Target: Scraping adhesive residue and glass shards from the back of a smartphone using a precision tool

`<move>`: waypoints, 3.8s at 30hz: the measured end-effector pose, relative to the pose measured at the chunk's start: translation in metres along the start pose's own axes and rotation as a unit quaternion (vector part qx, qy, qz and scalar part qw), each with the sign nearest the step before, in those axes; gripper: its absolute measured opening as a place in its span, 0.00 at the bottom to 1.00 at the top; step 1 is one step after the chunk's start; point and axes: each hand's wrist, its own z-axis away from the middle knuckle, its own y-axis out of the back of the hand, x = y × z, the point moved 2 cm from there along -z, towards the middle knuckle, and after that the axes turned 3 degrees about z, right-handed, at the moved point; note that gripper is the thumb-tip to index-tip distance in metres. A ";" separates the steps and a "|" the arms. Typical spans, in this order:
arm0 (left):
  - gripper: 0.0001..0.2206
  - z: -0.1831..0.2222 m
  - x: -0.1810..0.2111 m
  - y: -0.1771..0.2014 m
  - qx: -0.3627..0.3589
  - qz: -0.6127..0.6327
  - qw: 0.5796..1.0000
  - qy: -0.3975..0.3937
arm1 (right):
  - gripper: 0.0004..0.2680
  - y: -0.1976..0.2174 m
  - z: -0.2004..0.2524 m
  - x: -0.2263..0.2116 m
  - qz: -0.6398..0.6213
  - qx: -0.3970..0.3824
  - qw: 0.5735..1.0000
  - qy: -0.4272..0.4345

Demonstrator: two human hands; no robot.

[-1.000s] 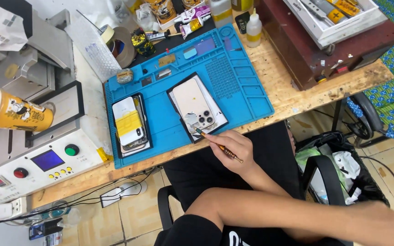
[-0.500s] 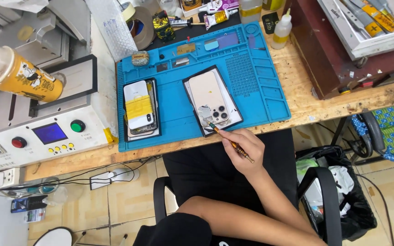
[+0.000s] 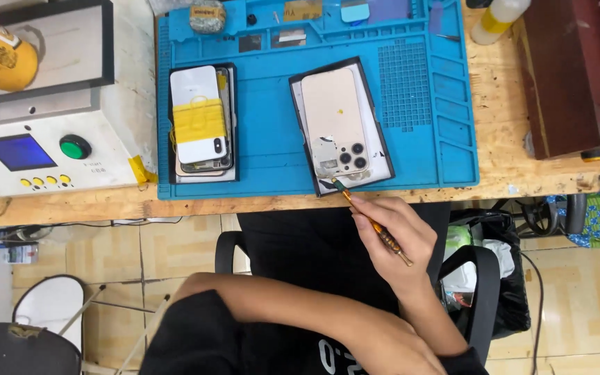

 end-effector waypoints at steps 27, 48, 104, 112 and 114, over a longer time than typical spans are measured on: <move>0.13 0.159 0.116 0.200 0.169 -0.716 0.626 0.259 | 0.04 -0.023 -0.014 0.007 0.178 -0.041 0.983 0.014; 0.09 0.162 0.102 0.195 0.140 -0.661 0.700 0.234 | 0.06 -0.026 -0.010 0.003 0.196 -0.029 0.979 0.052; 0.10 0.161 0.098 0.195 0.175 -0.569 0.771 0.226 | 0.05 -0.030 -0.036 -0.029 0.244 -0.019 0.968 0.058; 0.09 0.161 0.099 0.196 0.184 -0.562 0.774 0.225 | 0.04 -0.029 -0.049 -0.036 0.231 -0.046 0.971 0.045; 0.09 0.160 0.099 0.196 0.185 -0.562 0.774 0.225 | 0.04 -0.029 -0.049 -0.036 0.230 -0.050 0.971 0.045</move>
